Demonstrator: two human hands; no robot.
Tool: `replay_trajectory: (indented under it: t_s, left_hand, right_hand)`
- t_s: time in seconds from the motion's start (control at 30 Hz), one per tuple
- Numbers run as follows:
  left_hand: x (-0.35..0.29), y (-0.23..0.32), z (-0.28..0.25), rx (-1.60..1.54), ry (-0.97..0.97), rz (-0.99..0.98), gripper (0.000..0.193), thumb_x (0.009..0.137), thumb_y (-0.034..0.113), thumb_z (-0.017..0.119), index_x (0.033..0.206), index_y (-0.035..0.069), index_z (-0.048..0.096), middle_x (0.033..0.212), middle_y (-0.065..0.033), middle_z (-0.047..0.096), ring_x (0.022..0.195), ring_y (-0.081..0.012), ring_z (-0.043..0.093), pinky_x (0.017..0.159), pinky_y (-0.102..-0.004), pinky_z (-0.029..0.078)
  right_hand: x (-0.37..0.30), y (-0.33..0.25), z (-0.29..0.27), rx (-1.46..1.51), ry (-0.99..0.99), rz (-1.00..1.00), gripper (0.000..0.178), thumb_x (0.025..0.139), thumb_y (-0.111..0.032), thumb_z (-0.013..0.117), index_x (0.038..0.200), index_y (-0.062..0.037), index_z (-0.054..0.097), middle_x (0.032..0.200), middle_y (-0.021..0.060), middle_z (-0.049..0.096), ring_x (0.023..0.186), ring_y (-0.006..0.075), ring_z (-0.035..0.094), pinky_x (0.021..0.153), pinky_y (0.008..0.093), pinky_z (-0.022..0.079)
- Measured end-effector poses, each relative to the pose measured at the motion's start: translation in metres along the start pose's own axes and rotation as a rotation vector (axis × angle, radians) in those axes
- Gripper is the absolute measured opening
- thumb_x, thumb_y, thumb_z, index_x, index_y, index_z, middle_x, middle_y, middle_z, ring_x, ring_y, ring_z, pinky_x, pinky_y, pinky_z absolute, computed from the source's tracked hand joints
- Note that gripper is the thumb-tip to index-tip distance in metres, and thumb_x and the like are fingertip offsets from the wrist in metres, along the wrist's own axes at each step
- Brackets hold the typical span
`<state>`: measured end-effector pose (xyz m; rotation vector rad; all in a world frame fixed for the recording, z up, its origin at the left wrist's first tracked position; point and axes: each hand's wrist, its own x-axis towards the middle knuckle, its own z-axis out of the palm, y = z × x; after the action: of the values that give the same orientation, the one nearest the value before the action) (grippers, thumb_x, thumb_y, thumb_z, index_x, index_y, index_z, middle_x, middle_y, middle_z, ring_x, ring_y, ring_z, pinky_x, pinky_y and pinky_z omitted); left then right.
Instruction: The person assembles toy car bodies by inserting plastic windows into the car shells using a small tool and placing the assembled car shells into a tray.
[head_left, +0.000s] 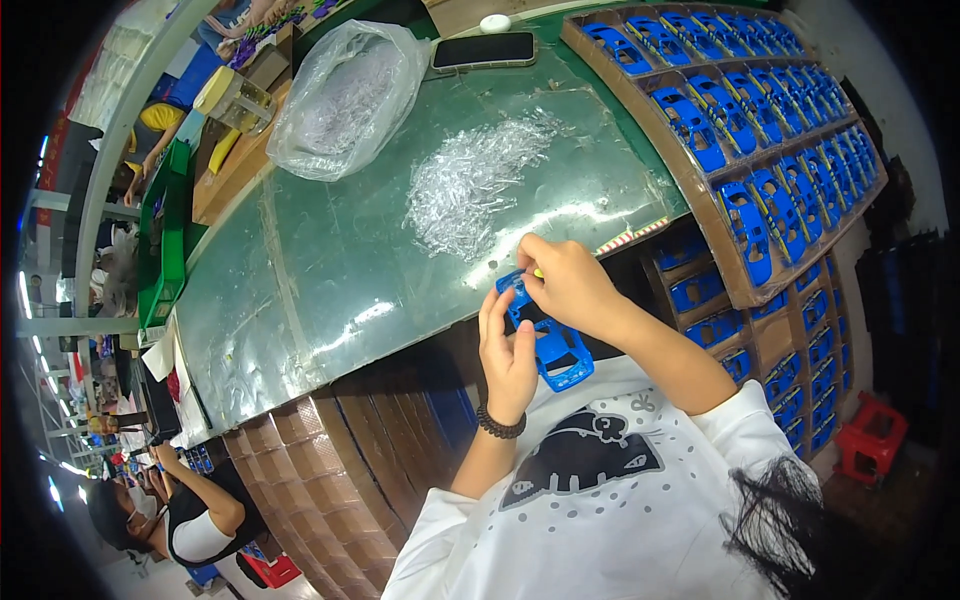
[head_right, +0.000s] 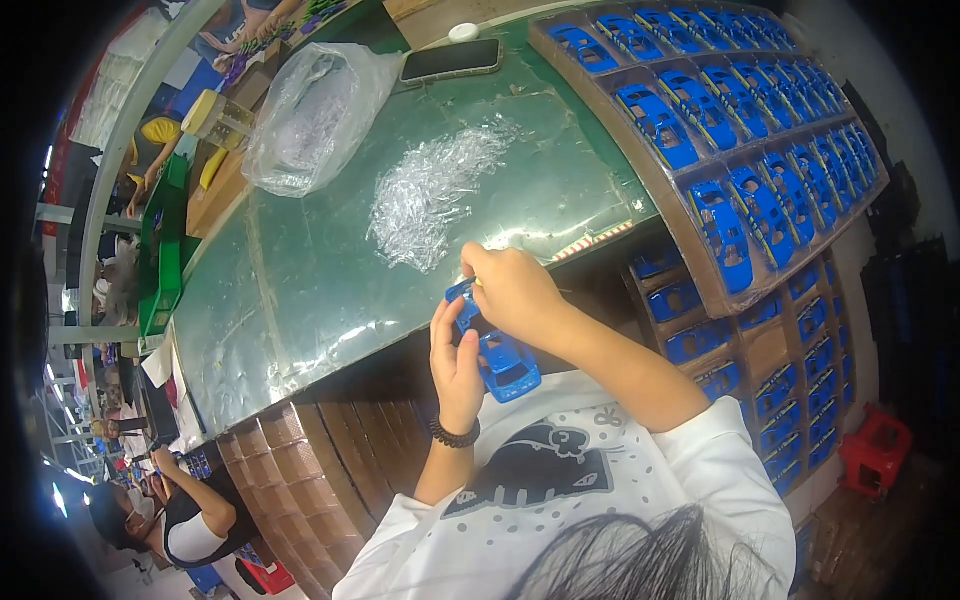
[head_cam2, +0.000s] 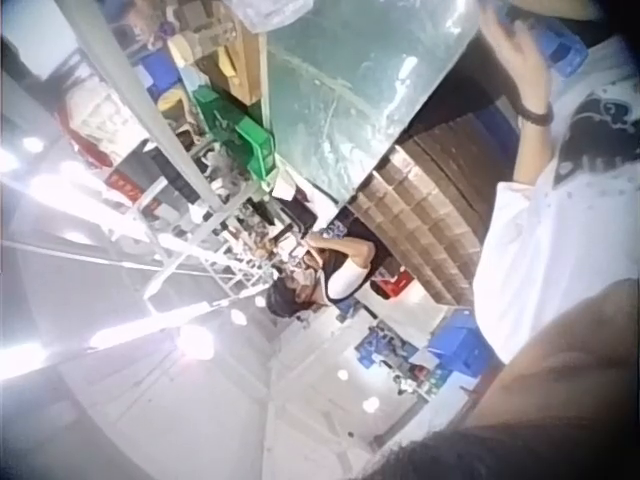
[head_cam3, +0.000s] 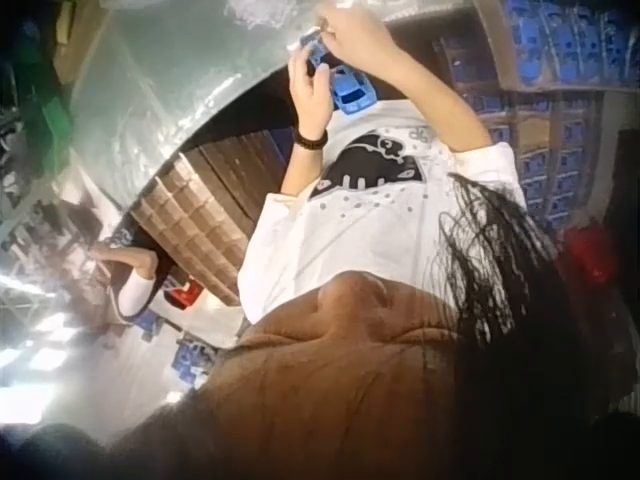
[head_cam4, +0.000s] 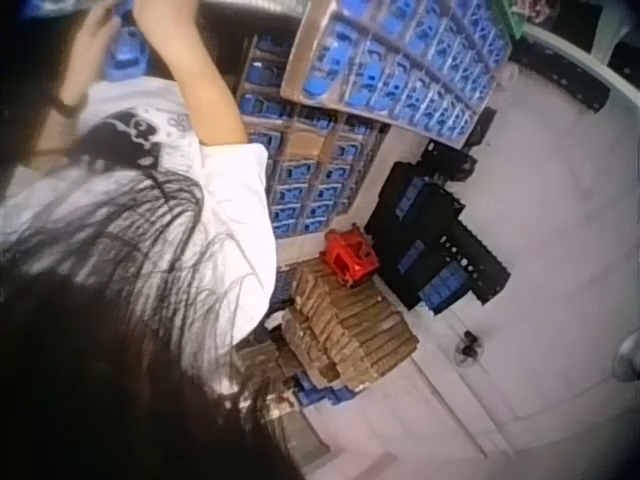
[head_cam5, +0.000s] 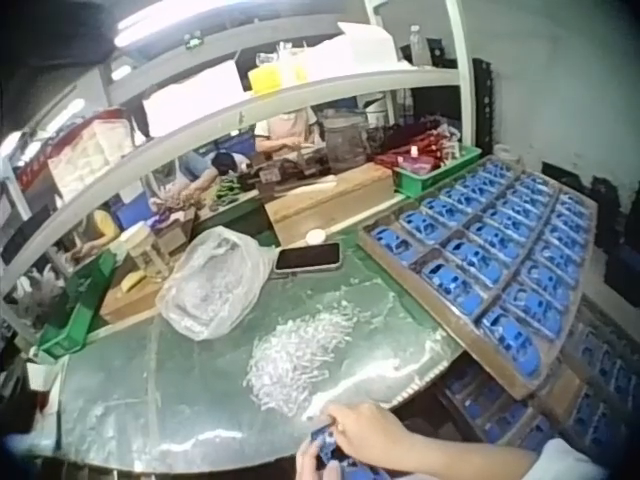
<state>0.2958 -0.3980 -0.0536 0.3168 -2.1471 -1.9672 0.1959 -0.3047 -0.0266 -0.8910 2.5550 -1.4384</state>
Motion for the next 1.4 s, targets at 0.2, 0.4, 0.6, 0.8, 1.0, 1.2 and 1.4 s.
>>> replay_trajectory:
  t_s: [0.2, 0.4, 0.6, 0.8, 1.0, 1.2, 1.4]
  left_hand:
    - [-0.002, 0.002, -0.001, 0.218, -0.008, -0.016, 0.043, 0.075, 0.002, 0.047, 0.116, -0.005, 0.037, 0.121, -0.0216, 0.029, 0.080, -0.0196, 0.054, 0.062, -0.0246, 0.045]
    - [0.002, 0.003, -0.006, 0.263, -0.044, 0.009, 0.042, 0.074, 0.001, 0.047, 0.115, -0.005, 0.038, 0.121, -0.0217, 0.030, 0.077, -0.0184, 0.055, 0.063, -0.0243, 0.046]
    - [0.006, 0.009, -0.010, 0.169, -0.035, -0.074, 0.040, 0.075, -0.002, 0.044, 0.114, -0.008, 0.037, 0.121, -0.0190, 0.030, 0.065, -0.0123, 0.056, 0.056, -0.0209, 0.046]
    - [0.012, 0.011, -0.006, 0.190, -0.028, -0.047, 0.040, 0.075, -0.002, 0.043, 0.114, -0.009, 0.036, 0.121, -0.0193, 0.030, 0.065, -0.0117, 0.056, 0.056, -0.0207, 0.046]
    - [0.010, 0.007, -0.008, 0.212, -0.032, -0.015, 0.042, 0.074, -0.002, 0.043, 0.114, -0.008, 0.036, 0.121, -0.0197, 0.030, 0.062, -0.0122, 0.055, 0.056, -0.0213, 0.045]
    - [0.017, 0.013, -0.006, 0.237, -0.022, -0.014, 0.041, 0.073, -0.002, 0.044, 0.113, -0.008, 0.038, 0.122, -0.0201, 0.031, 0.062, -0.0126, 0.056, 0.055, -0.0216, 0.045]
    - [0.021, 0.004, -0.009, 0.272, 0.019, -0.050, 0.040, 0.071, 0.000, 0.042, 0.110, -0.009, 0.042, 0.119, -0.0201, 0.036, 0.068, -0.0158, 0.056, 0.058, -0.0239, 0.045]
  right_hand:
    - [-0.011, -0.005, 0.014, -0.149, 0.104, -0.048, 0.010, 0.064, -0.001, 0.053, 0.067, -0.0039, 0.045, 0.055, 0.0102, 0.051, 0.053, 0.0280, 0.052, 0.046, 0.0370, 0.040]
    - [-0.006, -0.007, 0.019, -0.380, 0.166, -0.038, 0.011, 0.063, -0.003, 0.055, 0.065, -0.0035, 0.044, 0.057, 0.0104, 0.051, 0.057, 0.0281, 0.053, 0.050, 0.0368, 0.041]
    - [0.006, 0.011, 0.003, -0.199, -0.106, -0.025, 0.011, 0.061, -0.003, 0.058, 0.070, 0.0007, 0.053, 0.068, 0.0153, 0.057, 0.067, 0.0294, 0.057, 0.059, 0.0362, 0.045]
    - [0.016, 0.017, 0.000, -0.061, -0.077, 0.020, 0.013, 0.058, -0.004, 0.058, 0.070, 0.0023, 0.058, 0.067, 0.0168, 0.058, 0.062, 0.0295, 0.057, 0.059, 0.0334, 0.045]
    - [0.009, 0.026, 0.006, 0.126, -0.014, -0.010, 0.014, 0.057, -0.004, 0.058, 0.070, 0.0032, 0.058, 0.060, 0.0148, 0.057, 0.055, 0.0220, 0.057, 0.053, 0.0289, 0.045]
    - [0.014, 0.023, 0.006, 0.127, 0.043, 0.131, 0.015, 0.055, -0.005, 0.059, 0.067, 0.0040, 0.058, 0.057, 0.0136, 0.056, 0.051, 0.0195, 0.056, 0.051, 0.0271, 0.044]
    - [0.012, 0.021, 0.009, 0.189, 0.133, 0.124, 0.015, 0.062, -0.007, 0.058, 0.073, 0.0037, 0.059, 0.065, 0.0140, 0.058, 0.055, 0.0168, 0.056, 0.051, 0.0271, 0.044]
